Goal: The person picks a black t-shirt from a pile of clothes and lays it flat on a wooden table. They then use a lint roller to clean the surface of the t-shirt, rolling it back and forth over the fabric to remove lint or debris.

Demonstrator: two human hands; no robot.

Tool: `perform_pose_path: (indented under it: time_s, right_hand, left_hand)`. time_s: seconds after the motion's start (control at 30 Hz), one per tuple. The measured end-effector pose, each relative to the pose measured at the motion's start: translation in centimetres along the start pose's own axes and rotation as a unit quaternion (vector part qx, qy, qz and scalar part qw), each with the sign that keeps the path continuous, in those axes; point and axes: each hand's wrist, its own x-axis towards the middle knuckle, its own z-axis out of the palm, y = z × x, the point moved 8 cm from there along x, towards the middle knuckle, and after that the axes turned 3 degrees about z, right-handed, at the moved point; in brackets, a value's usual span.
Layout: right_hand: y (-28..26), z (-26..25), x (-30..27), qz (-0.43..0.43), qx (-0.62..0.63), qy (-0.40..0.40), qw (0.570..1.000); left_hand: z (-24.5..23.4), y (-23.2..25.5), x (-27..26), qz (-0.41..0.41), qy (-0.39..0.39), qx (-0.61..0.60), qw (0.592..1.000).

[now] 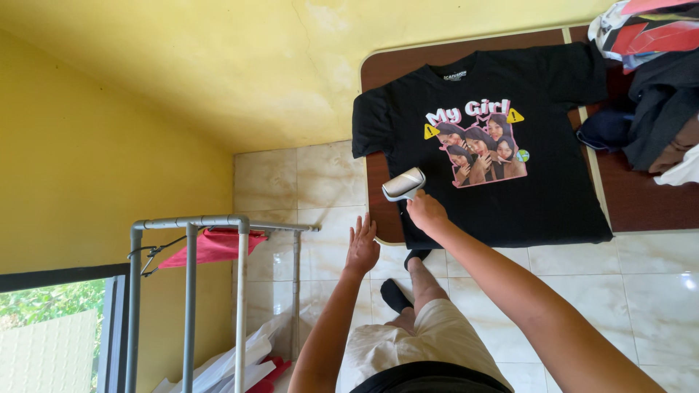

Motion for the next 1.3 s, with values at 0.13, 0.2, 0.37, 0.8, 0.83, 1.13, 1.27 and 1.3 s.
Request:
perform_pose_path:
  time_s: [0.13, 0.2, 0.37, 0.8, 0.83, 1.13, 1.27, 1.3]
  right_hand:
    - [2.4, -0.4, -5.3, 0.006, -0.008, -0.017, 1.0]
    - [4.6, -0.2, -8.4, 0.012, -0.02, -0.046, 0.999]
    - [8.2, -1.5, -12.9, 0.007, 0.024, -0.072, 0.997]
    - [15.5, -5.0, -13.5, 0.164, 0.356, -0.044, 0.919]
    - [15.6, -5.0, -13.1, 0.16, 0.355, -0.025, 0.92]
    - [18.0, -3.7, -6.8, 0.083, 0.372, 0.084, 0.921]
    - [17.4, -6.1, -4.4, 0.025, 0.339, 0.195, 0.92]
    - [16.6, -7.5, -4.0, -0.035, 0.312, 0.244, 0.918]
  left_hand:
    - [-0.4, -0.9, -0.1, 0.009, 0.024, 0.003, 1.0]
    - [-1.1, -0.1, 0.0, 0.033, 0.051, 0.021, 0.998]
    - [-2.8, 3.7, 2.0, 0.067, 0.08, 0.028, 0.994]
    - [1.8, 9.5, 5.5, 0.134, -0.087, 0.11, 0.981]
    - [1.9, 9.4, 5.6, 0.127, -0.096, 0.115, 0.98]
    - [0.0, 8.6, 9.6, 0.096, -0.055, 0.164, 0.98]
    - [-0.2, 9.8, 12.7, 0.057, -0.092, 0.165, 0.98]
    - [-0.6, 10.2, 13.8, 0.064, -0.054, 0.135, 0.987]
